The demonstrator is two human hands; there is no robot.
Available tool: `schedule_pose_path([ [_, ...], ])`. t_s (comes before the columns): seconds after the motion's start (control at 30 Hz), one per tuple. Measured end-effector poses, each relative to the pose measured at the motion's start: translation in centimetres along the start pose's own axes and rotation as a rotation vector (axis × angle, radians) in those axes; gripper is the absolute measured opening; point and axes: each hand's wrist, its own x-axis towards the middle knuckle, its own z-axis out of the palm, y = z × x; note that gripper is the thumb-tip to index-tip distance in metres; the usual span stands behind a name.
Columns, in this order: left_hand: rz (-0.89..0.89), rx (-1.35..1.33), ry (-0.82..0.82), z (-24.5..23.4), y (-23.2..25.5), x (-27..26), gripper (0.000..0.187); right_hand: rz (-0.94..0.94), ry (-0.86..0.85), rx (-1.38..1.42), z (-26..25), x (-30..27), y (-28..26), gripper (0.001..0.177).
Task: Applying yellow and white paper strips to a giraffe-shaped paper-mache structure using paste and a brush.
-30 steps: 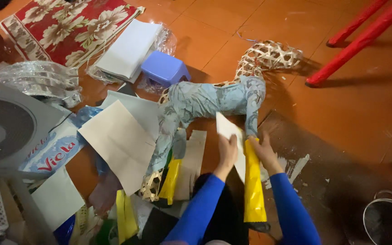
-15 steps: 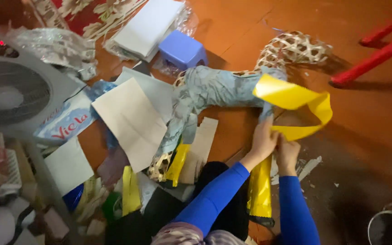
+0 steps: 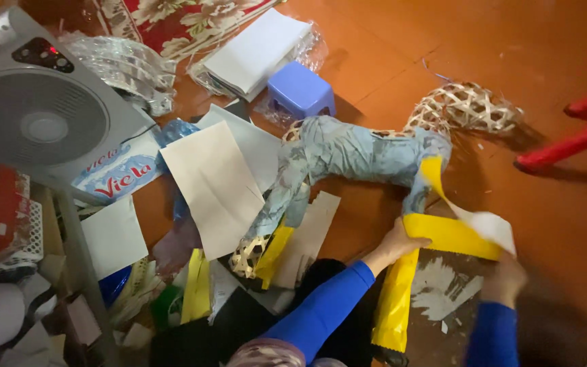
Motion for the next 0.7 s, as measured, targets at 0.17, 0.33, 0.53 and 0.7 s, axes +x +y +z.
schedule_pose_path([
  [0.17, -0.160, 0.262, -0.034, -0.4, 1.4, -0.5, 0.096, -0.054, -0.078, -0.171, 5.0, -2.2, 8.9, 0.053],
  [0.33, -0.204, 0.363, -0.045, -0.2, 2.0, -0.6, 0.108, -0.290, -0.111, 0.795, -13.7, -13.1, -7.0, 0.031],
  [0.53, -0.082, 0.355, -0.104, -0.7, 0.7, 0.2, 0.092, -0.139, -0.373, 1.124, -8.0, -3.2, -16.3, 0.069],
  [0.7, -0.044, 0.206, -0.261, -1.3, 2.2, -1.4, 0.127, -0.039, -0.654, 1.314, -12.2, -3.9, -18.7, 0.080],
])
